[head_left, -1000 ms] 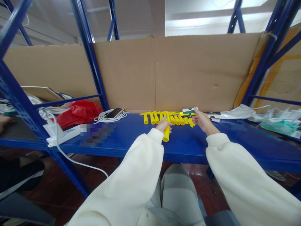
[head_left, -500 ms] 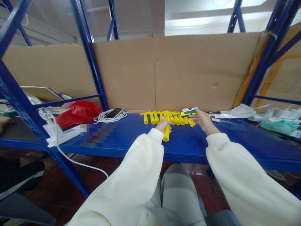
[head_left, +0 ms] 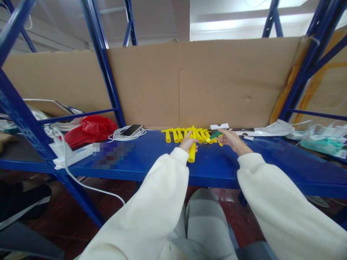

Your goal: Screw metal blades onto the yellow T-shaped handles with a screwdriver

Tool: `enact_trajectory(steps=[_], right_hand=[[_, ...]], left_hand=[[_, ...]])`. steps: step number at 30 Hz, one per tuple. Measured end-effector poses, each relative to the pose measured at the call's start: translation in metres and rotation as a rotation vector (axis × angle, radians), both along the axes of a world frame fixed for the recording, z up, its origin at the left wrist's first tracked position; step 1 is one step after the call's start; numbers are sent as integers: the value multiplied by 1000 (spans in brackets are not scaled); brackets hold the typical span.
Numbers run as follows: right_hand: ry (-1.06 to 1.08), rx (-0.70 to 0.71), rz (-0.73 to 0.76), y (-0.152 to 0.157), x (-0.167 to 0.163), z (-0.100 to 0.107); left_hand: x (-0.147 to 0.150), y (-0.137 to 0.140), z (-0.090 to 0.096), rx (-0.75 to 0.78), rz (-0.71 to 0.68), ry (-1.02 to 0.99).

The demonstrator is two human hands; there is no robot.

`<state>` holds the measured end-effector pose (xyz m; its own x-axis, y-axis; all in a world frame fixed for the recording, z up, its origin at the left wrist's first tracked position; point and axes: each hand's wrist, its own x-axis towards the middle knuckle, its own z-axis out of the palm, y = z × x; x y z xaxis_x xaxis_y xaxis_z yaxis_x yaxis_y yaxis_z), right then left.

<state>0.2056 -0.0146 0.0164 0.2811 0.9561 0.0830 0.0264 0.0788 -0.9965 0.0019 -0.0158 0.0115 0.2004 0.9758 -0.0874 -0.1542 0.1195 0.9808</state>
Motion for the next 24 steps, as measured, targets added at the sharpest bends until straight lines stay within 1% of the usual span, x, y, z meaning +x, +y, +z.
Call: enact_trajectory(steps=[4,7,9,13,16,20,24], right_hand=[[-76,-75,51,-3,-5,0],[-173,-138,118,-5,-6,-3],[-254,-152,157,-5,-5,-6],[-441,-83,171,1,-2,-14],[-531,-6,186,7,2,-19],[-558,73,207,13,6,-23],[-550,123,215,18,9,-26]], left_hand=[[1,-1,1,44,40,-36],[2,1,1,59,69,-40],[3,3,0,67,90,-18],[5,9,-2,77,135,50],[7,12,-6,86,160,88],[10,17,-11,114,191,73],[11,23,-15,153,181,15]])
